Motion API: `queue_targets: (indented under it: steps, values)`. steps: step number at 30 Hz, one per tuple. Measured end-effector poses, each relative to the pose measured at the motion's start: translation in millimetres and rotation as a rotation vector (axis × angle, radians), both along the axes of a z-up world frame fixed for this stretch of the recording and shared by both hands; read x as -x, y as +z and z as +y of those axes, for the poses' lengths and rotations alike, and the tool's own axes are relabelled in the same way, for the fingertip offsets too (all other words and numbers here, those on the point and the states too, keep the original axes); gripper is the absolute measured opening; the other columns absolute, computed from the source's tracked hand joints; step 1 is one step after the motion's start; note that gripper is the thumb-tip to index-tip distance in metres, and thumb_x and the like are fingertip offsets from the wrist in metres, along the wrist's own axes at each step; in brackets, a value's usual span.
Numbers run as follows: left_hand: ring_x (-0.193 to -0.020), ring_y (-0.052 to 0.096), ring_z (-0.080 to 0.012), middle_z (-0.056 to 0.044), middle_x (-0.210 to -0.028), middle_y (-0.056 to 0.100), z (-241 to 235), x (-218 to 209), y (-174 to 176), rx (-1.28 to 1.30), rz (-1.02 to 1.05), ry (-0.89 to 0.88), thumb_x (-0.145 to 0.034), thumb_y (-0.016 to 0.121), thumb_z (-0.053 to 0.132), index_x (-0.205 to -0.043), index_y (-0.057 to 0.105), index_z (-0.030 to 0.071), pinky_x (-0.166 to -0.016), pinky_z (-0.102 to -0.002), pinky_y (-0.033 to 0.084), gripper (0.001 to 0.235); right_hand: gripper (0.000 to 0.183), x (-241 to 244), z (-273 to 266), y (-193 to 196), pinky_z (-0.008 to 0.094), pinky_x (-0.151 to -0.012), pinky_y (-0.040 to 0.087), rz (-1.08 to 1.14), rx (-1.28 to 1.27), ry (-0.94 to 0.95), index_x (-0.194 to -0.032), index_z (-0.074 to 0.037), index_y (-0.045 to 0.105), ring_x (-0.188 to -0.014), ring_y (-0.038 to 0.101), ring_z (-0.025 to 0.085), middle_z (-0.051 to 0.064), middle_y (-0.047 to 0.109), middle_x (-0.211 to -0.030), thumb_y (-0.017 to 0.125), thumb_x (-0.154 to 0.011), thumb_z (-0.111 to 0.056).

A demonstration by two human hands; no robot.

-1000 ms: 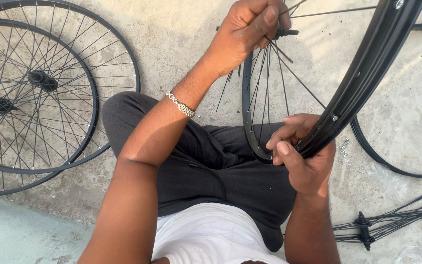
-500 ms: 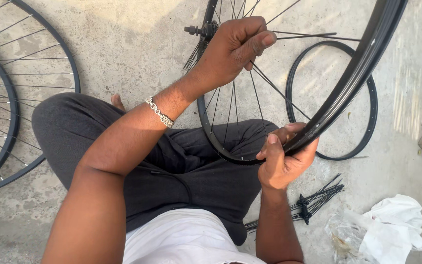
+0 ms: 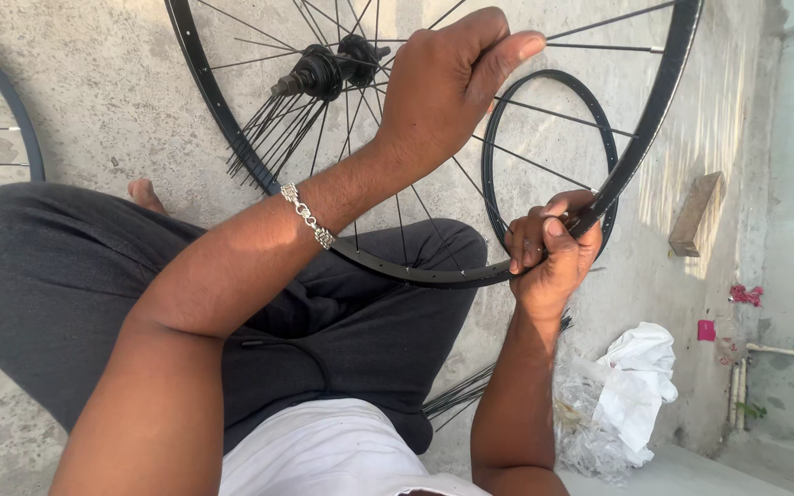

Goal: The person sits on the floor and laces a bicycle wheel by inserting spokes into the rim and hub. They secure the spokes by hand-tightening nuts onto the threaded ends.

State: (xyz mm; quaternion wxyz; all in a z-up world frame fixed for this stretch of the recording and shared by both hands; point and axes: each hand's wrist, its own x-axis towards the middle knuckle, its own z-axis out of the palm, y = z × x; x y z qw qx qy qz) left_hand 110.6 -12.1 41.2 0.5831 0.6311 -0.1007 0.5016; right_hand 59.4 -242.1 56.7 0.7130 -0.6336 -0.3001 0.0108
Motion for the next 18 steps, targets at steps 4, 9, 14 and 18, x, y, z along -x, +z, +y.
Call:
queue_targets:
  steps: [4,9,14,18]
  values:
    - [-0.043,0.053,-0.0037,0.005,-0.051,0.047,-5,-32,2,0.07,0.008,-0.03,-0.108,0.054,0.051,-0.074,0.054,0.014,-0.039,-0.027,0.038,0.05,0.011,-19,-4,5,0.022,-0.039,0.027,0.06,0.024,0.009,-0.103,-0.009,0.052,-0.037,0.032,0.008,-0.002,0.038,-0.052,0.058,-0.102,-0.019]
    - [-0.042,0.052,-0.0146,-0.002,-0.049,0.048,-23,-61,4,0.056,0.083,0.084,-0.103,0.059,0.049,-0.069,0.054,0.011,-0.042,-0.034,0.038,0.051,0.013,-37,-13,1,0.021,-0.038,0.025,0.108,0.016,-0.028,-0.101,-0.011,0.05,-0.036,0.03,0.006,-0.003,0.036,-0.056,0.057,-0.102,-0.022]
    - [-0.043,0.058,-0.0186,-0.003,-0.05,0.051,-35,-84,2,0.095,0.105,0.029,-0.101,0.06,0.048,-0.071,0.059,0.011,-0.043,-0.037,0.043,0.048,0.014,-53,-25,-6,0.021,-0.038,0.025,0.149,0.03,-0.049,-0.101,-0.013,0.048,-0.035,0.03,0.007,-0.005,0.036,-0.056,0.057,-0.103,-0.023]
    - [-0.044,0.06,-0.018,-0.002,-0.051,0.055,-44,-95,-1,0.104,0.165,0.011,-0.1,0.061,0.048,-0.072,0.063,0.011,-0.043,-0.037,0.045,0.046,0.014,-60,-32,-10,0.024,-0.041,0.027,0.174,0.013,-0.056,-0.102,-0.013,0.048,-0.035,0.032,0.007,-0.005,0.037,-0.055,0.057,-0.102,-0.023]
